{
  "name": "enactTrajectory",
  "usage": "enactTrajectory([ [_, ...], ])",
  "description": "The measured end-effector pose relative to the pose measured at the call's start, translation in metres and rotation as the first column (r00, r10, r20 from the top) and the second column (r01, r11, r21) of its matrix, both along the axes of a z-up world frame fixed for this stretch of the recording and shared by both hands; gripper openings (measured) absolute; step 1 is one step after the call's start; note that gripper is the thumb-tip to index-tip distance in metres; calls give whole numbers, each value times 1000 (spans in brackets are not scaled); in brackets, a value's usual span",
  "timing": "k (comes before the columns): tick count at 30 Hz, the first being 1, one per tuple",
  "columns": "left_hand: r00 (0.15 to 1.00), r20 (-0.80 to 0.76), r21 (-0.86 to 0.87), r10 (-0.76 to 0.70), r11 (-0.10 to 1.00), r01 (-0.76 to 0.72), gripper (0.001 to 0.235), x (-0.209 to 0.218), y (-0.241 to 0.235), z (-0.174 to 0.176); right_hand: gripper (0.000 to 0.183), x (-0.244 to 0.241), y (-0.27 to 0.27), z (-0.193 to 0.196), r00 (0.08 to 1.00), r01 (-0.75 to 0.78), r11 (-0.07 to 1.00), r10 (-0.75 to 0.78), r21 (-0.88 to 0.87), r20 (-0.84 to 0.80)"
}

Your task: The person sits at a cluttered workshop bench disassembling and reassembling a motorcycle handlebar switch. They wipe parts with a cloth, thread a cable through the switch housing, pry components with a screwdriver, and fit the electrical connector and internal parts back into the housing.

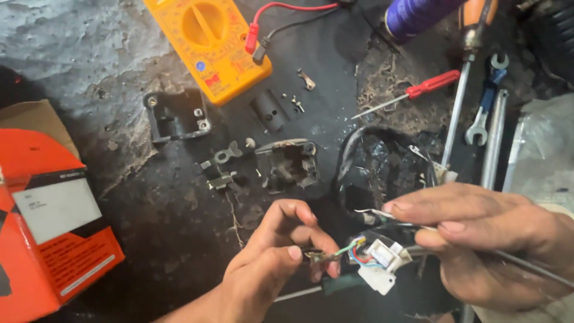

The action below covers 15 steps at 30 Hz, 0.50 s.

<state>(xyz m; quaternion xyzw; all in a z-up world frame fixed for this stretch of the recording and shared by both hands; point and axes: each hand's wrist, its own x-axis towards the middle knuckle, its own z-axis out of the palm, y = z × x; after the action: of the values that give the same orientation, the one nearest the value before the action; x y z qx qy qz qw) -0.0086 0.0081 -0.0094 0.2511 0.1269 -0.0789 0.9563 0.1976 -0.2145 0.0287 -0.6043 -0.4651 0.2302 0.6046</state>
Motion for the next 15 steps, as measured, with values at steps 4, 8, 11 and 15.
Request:
enactTrajectory([
  [4,1000,0,-8,1,1000,-1,38,0,-2,-1,47,7,-6,-7,996,-49,999,50,-20,71],
  [8,1000,7,3,0,1000,0,31,0,-2,-1,50,13,4,4,988,-24,998,31,-52,154],
  [11,1000,19,36,0,999,0,23,0,-2,0,43,16,21,22,913,-75,988,124,-138,389],
  [15,999,39,62,35,997,-37,19,1,-5,-4,33,23,20,29,871,126,991,-86,-49,484],
])
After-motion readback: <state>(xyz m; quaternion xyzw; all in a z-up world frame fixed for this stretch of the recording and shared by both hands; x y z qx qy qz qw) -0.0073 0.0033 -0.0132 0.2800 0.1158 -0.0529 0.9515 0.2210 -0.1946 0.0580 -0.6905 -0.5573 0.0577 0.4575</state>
